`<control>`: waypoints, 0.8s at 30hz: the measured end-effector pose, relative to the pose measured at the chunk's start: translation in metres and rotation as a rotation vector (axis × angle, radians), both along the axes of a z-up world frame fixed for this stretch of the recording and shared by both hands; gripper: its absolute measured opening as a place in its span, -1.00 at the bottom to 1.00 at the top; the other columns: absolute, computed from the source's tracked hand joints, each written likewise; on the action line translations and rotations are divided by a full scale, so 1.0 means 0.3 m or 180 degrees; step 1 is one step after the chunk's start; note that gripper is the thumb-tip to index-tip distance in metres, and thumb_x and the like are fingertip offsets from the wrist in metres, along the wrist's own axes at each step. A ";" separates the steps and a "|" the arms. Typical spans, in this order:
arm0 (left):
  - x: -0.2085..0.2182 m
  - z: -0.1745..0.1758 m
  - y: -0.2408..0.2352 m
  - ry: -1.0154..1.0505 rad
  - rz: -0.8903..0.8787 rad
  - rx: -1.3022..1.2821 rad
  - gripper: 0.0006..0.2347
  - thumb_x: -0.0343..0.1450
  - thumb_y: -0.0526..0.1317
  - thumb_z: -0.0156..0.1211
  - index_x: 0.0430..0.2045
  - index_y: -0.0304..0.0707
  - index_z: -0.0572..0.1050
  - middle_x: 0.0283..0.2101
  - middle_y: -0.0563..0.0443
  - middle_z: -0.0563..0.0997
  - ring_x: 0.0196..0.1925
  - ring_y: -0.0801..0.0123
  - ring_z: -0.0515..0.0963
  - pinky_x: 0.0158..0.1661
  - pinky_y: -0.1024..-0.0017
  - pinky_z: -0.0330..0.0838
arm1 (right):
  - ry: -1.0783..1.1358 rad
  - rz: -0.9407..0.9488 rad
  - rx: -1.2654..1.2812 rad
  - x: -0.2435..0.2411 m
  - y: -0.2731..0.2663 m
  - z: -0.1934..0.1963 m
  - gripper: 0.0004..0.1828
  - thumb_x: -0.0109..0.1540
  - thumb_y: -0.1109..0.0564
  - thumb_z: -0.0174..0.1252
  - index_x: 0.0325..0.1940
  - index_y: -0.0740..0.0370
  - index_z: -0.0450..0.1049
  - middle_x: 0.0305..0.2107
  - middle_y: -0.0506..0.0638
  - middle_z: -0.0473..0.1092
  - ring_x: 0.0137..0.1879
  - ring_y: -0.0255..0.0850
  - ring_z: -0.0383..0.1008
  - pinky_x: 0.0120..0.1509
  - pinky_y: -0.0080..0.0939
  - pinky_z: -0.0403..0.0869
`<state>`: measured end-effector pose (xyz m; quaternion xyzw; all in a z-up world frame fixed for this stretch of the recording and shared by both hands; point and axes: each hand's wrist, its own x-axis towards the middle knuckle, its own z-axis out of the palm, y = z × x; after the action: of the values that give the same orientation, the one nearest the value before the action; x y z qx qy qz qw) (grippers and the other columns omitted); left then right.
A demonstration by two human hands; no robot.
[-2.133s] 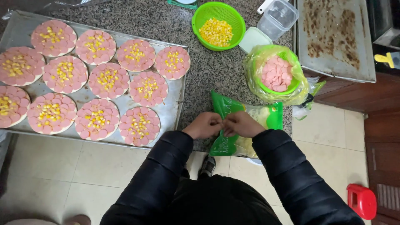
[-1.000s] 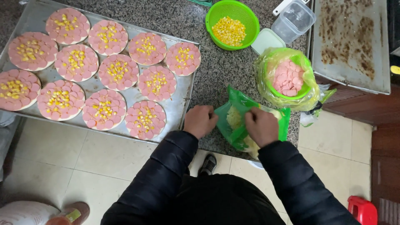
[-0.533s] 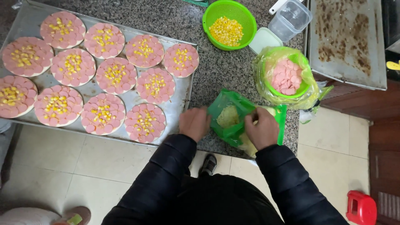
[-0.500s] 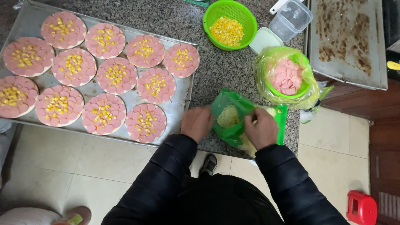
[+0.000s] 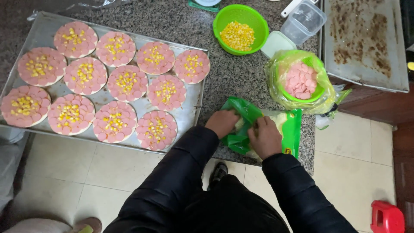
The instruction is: The person sprinkles shredded mozzarella cheese by hand onto small round pizza bases already topped with sliced ham and corn kernels on a metal baking tray. The person repeatedly reaches into a green bag to grab cheese and distributes it over each base.
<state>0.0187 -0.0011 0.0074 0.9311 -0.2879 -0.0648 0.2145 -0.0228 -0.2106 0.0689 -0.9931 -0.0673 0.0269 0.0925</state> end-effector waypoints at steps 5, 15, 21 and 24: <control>-0.004 -0.014 0.026 -0.0153 0.0160 -0.0036 -0.94 0.48 -0.34 0.43 -0.33 -0.39 0.72 -0.15 -0.21 0.72 -0.15 -0.06 0.78 -0.07 0.08 0.75 | 0.0387 0.0086 0.0130 0.001 0.057 0.160 -0.67 0.40 -0.07 0.15 0.24 -0.12 0.33 0.02 -0.13 0.29 0.25 -0.09 0.49 0.15 0.28 0.72; -0.045 0.221 0.037 0.0596 0.1191 -0.0493 -0.87 0.48 -0.15 0.33 -0.34 -0.10 0.78 -0.23 -0.15 0.79 -0.04 -0.21 0.81 0.02 -0.04 0.74 | -0.0262 0.1003 0.0962 0.085 0.000 0.047 -0.68 0.44 -0.08 0.22 0.23 0.01 0.42 -0.09 0.02 0.32 0.10 0.12 0.51 0.16 0.18 0.57; -0.087 0.209 0.048 0.0813 0.1609 -0.0667 -0.88 0.47 -0.22 0.36 -0.24 -0.12 0.79 -0.17 -0.22 0.82 0.03 -0.24 0.79 0.06 -0.08 0.72 | -0.0448 0.1157 0.1541 0.076 0.019 -0.007 -0.67 0.39 0.11 0.21 0.24 -0.08 0.44 -0.10 0.00 0.33 0.10 0.15 0.57 0.17 0.15 0.60; -0.081 0.207 0.042 0.0858 0.1786 -0.1324 -0.83 0.48 -0.26 0.38 -0.12 -0.02 0.83 -0.11 -0.25 0.83 0.09 -0.28 0.77 0.10 -0.08 0.70 | -0.0409 0.1116 0.1641 0.069 -0.010 -0.038 -0.71 0.36 0.21 0.17 0.12 -0.13 0.50 -0.07 -0.02 0.31 0.13 0.11 0.56 0.20 0.06 0.63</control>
<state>-0.0057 0.0114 0.0695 0.8934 0.0022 -0.0656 0.4444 -0.0022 -0.2135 0.0574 -0.9099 -0.2477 -0.0382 0.3306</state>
